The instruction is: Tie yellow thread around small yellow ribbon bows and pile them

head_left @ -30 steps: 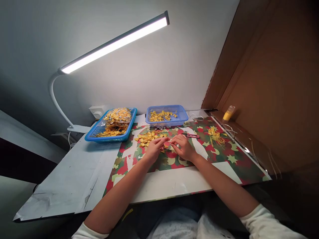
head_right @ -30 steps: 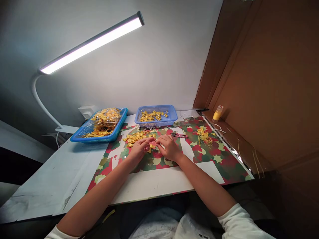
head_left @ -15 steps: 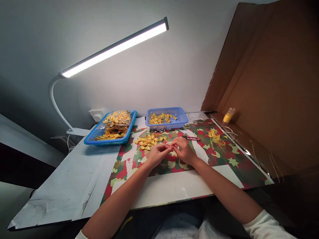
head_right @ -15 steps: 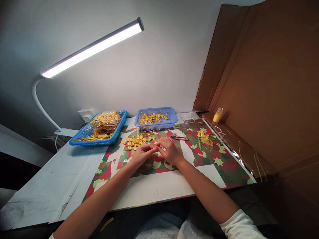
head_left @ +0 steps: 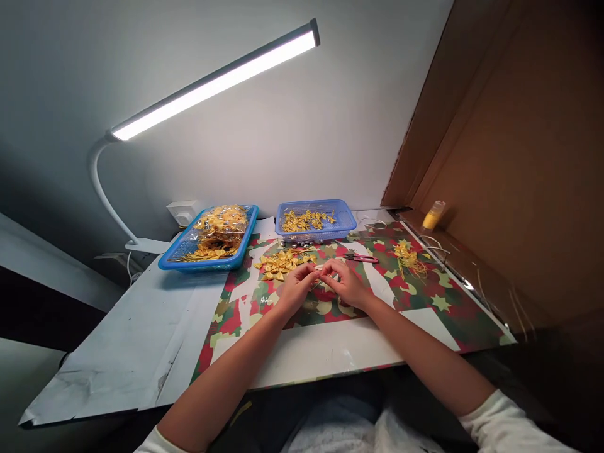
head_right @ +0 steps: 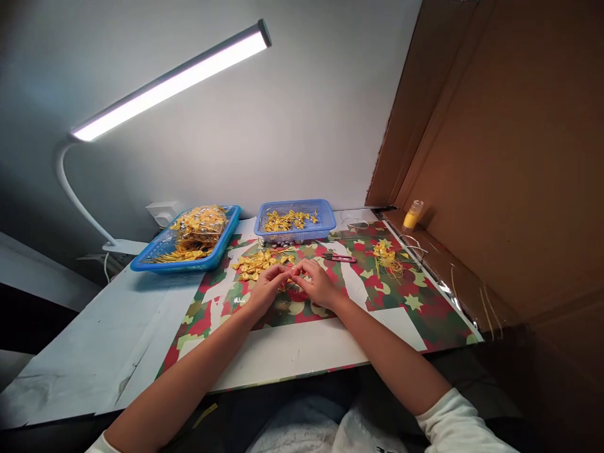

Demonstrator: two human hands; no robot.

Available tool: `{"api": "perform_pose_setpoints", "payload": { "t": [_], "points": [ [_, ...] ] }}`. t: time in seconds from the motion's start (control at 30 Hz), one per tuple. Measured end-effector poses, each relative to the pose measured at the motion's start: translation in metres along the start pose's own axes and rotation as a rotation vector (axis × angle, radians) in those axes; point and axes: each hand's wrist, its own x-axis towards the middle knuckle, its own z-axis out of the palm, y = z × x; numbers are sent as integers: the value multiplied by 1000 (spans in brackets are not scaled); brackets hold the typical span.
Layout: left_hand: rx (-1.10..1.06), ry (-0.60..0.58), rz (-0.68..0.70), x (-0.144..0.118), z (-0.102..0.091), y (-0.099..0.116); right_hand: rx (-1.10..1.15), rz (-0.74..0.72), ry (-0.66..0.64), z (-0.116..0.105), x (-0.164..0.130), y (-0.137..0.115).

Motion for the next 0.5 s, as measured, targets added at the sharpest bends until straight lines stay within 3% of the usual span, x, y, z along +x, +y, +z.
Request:
{"api": "perform_pose_setpoints", "payload": {
  "t": [0.13, 0.33, 0.5],
  "points": [
    [45, 10, 86, -1, 2, 1, -149, -95, 32, 1, -2, -4],
    [333, 41, 261, -3, 3, 3, -403, -174, 139, 3, -5, -5],
    [375, -18, 278, -2, 1, 3, -363, -150, 136, 2, -5, -5]
  ]
}}
